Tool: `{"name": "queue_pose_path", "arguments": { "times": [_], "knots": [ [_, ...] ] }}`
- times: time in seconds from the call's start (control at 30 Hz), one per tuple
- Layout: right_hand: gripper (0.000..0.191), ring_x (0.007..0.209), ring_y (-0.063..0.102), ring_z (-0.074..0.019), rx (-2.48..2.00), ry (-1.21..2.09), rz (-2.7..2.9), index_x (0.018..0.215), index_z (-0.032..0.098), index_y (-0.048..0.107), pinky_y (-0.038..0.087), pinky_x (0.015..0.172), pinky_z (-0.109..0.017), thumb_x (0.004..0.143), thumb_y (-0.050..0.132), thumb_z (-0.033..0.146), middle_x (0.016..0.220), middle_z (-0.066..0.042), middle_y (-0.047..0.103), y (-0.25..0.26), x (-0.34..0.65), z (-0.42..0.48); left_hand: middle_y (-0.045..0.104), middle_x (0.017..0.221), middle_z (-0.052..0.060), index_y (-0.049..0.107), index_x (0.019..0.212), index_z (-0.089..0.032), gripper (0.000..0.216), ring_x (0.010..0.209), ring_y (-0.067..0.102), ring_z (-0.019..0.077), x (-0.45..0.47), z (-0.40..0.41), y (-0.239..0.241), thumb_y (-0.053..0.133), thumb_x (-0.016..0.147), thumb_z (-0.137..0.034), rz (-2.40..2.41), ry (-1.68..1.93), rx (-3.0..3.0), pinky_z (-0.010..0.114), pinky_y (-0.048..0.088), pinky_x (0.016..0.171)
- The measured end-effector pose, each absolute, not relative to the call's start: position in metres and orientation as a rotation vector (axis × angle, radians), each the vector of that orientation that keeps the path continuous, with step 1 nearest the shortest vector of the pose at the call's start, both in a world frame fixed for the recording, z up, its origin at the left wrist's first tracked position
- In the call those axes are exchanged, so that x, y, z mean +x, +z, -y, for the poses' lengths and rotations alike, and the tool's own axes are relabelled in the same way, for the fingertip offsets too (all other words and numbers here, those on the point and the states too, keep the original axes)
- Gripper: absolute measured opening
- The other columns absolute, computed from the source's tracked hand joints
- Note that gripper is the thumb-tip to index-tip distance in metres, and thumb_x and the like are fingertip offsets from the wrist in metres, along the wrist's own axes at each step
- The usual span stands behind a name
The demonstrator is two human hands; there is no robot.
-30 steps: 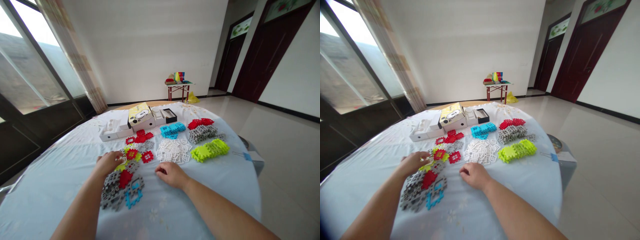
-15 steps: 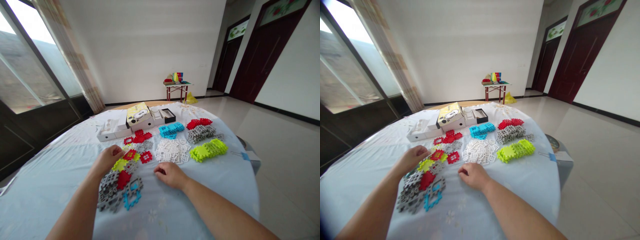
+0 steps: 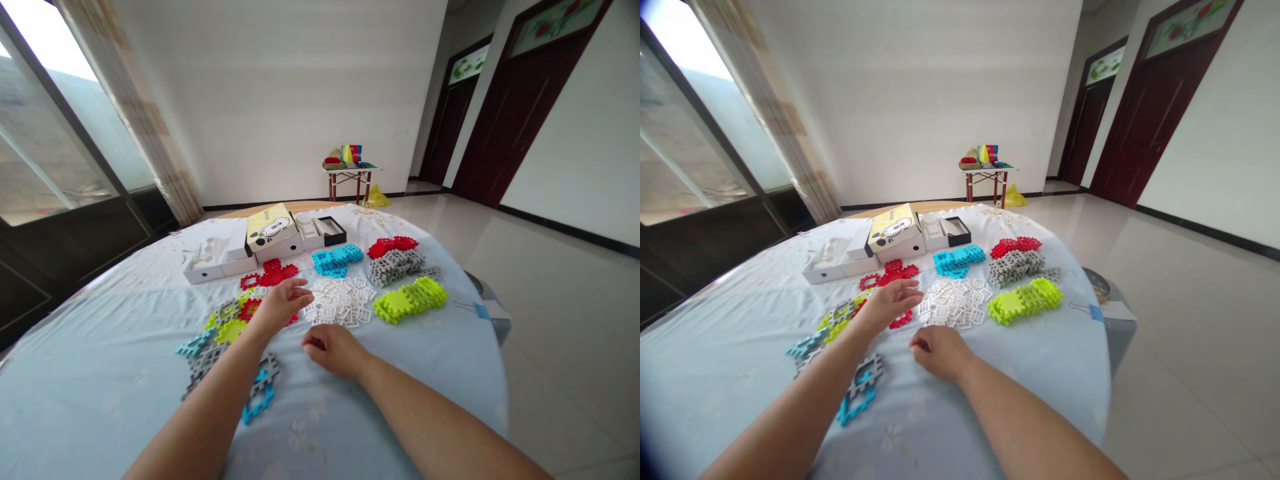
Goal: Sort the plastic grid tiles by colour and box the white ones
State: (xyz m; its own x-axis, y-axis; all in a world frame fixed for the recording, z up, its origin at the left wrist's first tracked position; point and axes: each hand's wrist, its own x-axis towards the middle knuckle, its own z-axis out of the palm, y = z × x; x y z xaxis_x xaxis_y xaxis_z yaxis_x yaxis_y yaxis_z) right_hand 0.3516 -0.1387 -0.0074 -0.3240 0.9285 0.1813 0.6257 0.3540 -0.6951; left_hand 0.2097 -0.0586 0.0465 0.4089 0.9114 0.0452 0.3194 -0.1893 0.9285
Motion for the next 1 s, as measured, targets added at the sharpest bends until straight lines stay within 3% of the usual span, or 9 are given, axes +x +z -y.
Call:
{"name": "queue_pose_path", "arguments": {
  "times": [0.13,0.3,0.53,0.73,1.0],
  "knots": [
    [0.02,0.065,0.057,-0.0112,-1.346,0.709,2.054,0.089,0.02,0.065,0.038,0.058,-0.02,0.078,0.05,0.025,0.074,0.0,0.066,-0.008,0.352,0.139,0.066,0.096,0.01,0.056,0.105,-0.015,0.045,0.086,0.06,0.0193,0.2,0.06,0.052,0.059,0.069,-0.041,-1.209,0.76,2.009,0.03,0.045,0.075],
    [0.02,0.067,0.057,-0.0113,-1.319,0.702,2.046,0.091,0.019,0.065,0.039,0.061,-0.02,0.077,0.051,0.023,0.077,-0.001,0.066,-0.008,0.352,0.139,0.067,0.083,0.006,0.065,0.079,-0.019,0.023,0.08,0.059,0.0205,0.175,0.065,0.053,0.054,0.071,-0.037,-1.456,0.389,2.388,0.028,0.041,0.07],
    [0.02,0.07,0.058,-0.0116,-1.309,0.657,2.073,0.091,0.02,0.066,0.041,0.063,-0.02,0.078,0.052,0.023,0.08,-0.001,0.067,-0.008,0.352,0.138,0.067,0.088,0.006,0.067,0.078,-0.022,0.02,0.087,0.058,0.0229,0.166,0.056,0.042,0.058,0.066,-0.035,-1.538,0.135,2.468,0.029,0.039,0.073],
    [0.02,0.074,0.06,-0.0122,-1.316,0.636,2.088,0.092,0.02,0.066,0.042,0.067,-0.02,0.078,0.051,0.023,0.083,-0.001,0.067,-0.006,0.352,0.139,0.067,0.084,0.005,0.068,0.07,-0.024,0.014,0.088,0.057,0.0252,0.164,0.053,0.038,0.058,0.064,-0.031,-1.584,0.119,2.433,0.036,0.035,0.082],
    [0.019,0.071,0.059,-0.0116,-1.322,0.656,2.08,0.09,0.02,0.065,0.041,0.064,-0.02,0.078,0.051,0.023,0.08,-0.001,0.066,-0.007,0.352,0.139,0.066,0.077,0.002,0.066,0.074,-0.022,0.026,0.077,0.057,0.0205,0.15,0.052,0.057,0.049,0.071,-0.042,-1.534,0.292,2.333,0.029,0.037,0.068]
  ]
}}
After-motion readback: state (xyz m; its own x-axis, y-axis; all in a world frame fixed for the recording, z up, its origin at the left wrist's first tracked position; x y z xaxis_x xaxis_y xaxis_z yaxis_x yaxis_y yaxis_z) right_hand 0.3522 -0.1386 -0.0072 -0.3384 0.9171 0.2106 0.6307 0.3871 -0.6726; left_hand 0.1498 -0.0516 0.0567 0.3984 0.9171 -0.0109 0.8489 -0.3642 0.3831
